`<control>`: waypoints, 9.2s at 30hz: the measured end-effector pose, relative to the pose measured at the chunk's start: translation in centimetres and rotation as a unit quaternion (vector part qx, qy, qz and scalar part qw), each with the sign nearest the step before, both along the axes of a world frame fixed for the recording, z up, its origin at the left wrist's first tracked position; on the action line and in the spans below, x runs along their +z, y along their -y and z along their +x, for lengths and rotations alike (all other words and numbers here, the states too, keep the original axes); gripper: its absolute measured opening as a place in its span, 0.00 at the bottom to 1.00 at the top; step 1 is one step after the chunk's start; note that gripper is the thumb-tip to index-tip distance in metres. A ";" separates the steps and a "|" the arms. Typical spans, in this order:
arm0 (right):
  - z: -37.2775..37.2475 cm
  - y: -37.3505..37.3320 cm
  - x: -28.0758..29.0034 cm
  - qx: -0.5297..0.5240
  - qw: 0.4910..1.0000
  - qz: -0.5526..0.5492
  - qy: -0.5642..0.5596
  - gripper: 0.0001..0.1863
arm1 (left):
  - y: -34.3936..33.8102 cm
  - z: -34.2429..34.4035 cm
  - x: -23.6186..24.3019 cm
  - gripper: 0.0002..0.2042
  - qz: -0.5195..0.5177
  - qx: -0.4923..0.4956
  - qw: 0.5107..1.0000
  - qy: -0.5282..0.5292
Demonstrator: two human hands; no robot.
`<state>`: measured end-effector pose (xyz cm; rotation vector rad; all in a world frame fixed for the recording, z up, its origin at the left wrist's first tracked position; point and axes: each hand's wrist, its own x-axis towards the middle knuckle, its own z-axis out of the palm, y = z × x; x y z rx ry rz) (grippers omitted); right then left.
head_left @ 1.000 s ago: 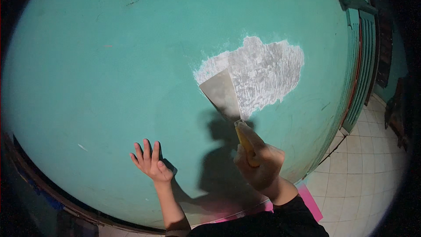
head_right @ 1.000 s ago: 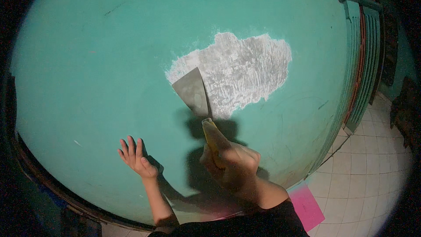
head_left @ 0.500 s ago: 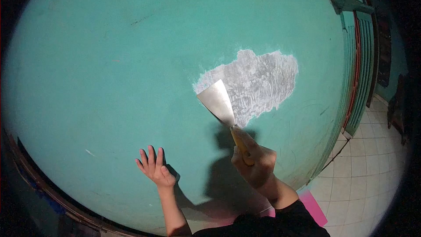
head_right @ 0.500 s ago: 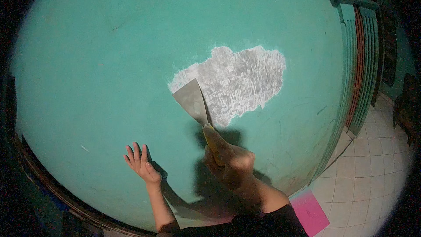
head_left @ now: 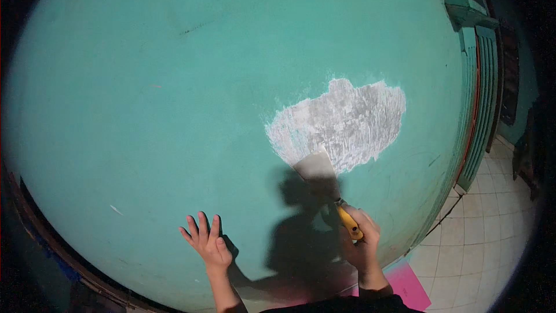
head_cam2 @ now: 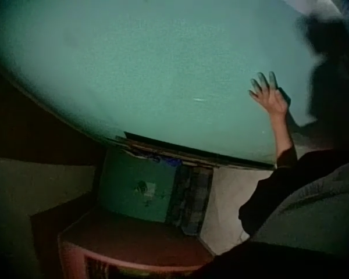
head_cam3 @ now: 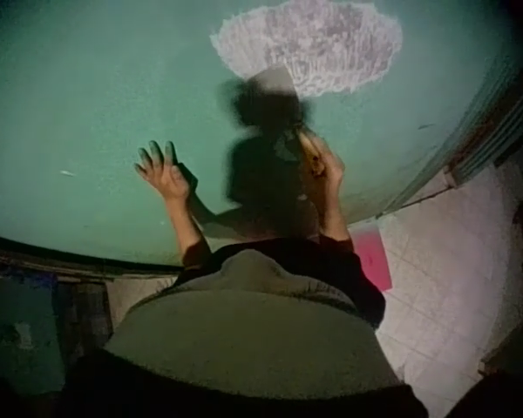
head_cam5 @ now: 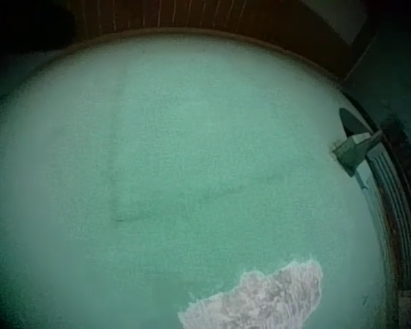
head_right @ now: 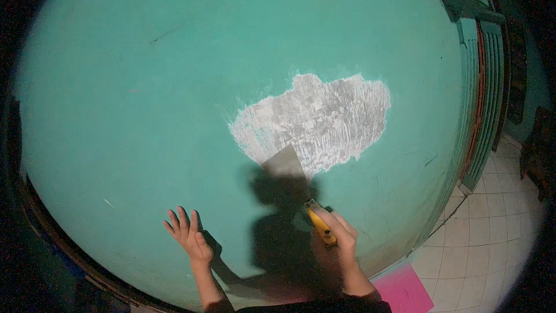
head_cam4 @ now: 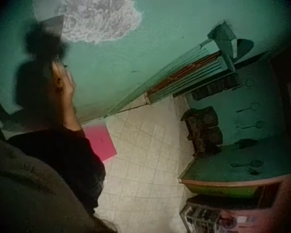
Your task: Using a putty knife to apply or smooth wall patch compound onto a damaged area of a green wall.
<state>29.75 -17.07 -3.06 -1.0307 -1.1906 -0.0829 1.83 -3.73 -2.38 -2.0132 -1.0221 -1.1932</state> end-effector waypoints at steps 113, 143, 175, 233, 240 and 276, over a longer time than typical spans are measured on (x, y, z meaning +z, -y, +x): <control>-1.6 -1.1 7.5 -0.126 0.980 -0.036 0.150 0.16 | -3.7 0.0 -1.8 0.25 0.098 -0.035 0.991 0.088; -1.3 -1.9 8.8 -0.114 0.988 -0.004 0.100 0.20 | -3.6 -0.1 -1.7 0.25 0.099 -0.037 0.990 0.089; -0.8 -2.0 8.6 -0.086 0.995 0.003 0.056 0.21 | -3.5 0.1 -1.9 0.25 0.099 -0.030 0.990 0.092; -1.9 -2.1 9.4 -0.133 0.982 0.021 0.134 0.22 | -3.8 -0.4 -2.0 0.25 0.091 -0.049 0.990 0.099; -1.5 -2.6 9.4 -0.123 0.983 0.040 0.129 0.21 | -3.8 -0.5 -1.9 0.25 0.091 -0.032 0.991 0.098; -0.7 -6.9 4.5 0.016 0.973 0.174 0.150 0.20 | -4.7 -0.5 -2.0 0.24 0.095 -0.041 0.990 0.100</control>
